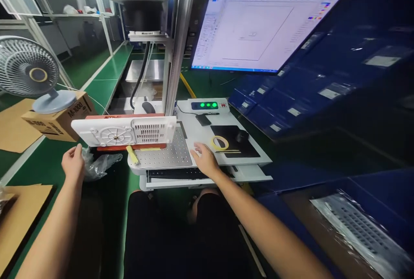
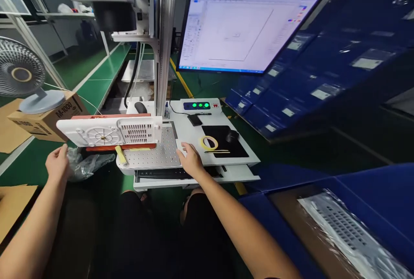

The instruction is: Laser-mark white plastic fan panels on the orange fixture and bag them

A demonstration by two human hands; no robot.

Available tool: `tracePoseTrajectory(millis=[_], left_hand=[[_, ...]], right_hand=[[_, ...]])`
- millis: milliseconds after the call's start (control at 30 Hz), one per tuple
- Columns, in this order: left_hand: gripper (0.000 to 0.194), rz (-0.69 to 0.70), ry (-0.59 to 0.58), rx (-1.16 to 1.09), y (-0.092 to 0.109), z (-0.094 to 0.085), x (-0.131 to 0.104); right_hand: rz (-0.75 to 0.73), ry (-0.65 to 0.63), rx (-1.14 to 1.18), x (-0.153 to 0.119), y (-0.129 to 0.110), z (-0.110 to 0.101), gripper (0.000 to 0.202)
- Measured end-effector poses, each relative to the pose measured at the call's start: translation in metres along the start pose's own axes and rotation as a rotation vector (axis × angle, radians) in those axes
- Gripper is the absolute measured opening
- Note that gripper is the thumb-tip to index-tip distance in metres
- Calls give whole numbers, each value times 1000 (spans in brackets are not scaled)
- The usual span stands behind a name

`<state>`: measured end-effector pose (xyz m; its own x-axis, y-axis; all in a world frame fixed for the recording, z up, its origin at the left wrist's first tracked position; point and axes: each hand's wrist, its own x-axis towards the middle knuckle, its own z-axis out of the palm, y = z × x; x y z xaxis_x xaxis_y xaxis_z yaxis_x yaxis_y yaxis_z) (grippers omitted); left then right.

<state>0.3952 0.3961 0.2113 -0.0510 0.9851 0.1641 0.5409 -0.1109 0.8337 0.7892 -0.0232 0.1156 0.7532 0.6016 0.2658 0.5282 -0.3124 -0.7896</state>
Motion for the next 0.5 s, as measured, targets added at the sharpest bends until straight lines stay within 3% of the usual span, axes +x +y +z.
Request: tracePoseTrajectory(millis=[100,233,367,500], left_hand=[[50,-103,26,-10,-31,-7,-48],[54,-188,-114,115,-81,-13,-124],[71,-298,-408,318,-129,-15,-195],[84,-322,-664,403,-158,-15,-253]], right_hand=[[-68,64,-64,-50,21,-21,33],[-142,71,-132,-95,36,-23,26],[-207,28,-194,-121,42,-7,23],[-225,-6,-263,-136,50,8,25]])
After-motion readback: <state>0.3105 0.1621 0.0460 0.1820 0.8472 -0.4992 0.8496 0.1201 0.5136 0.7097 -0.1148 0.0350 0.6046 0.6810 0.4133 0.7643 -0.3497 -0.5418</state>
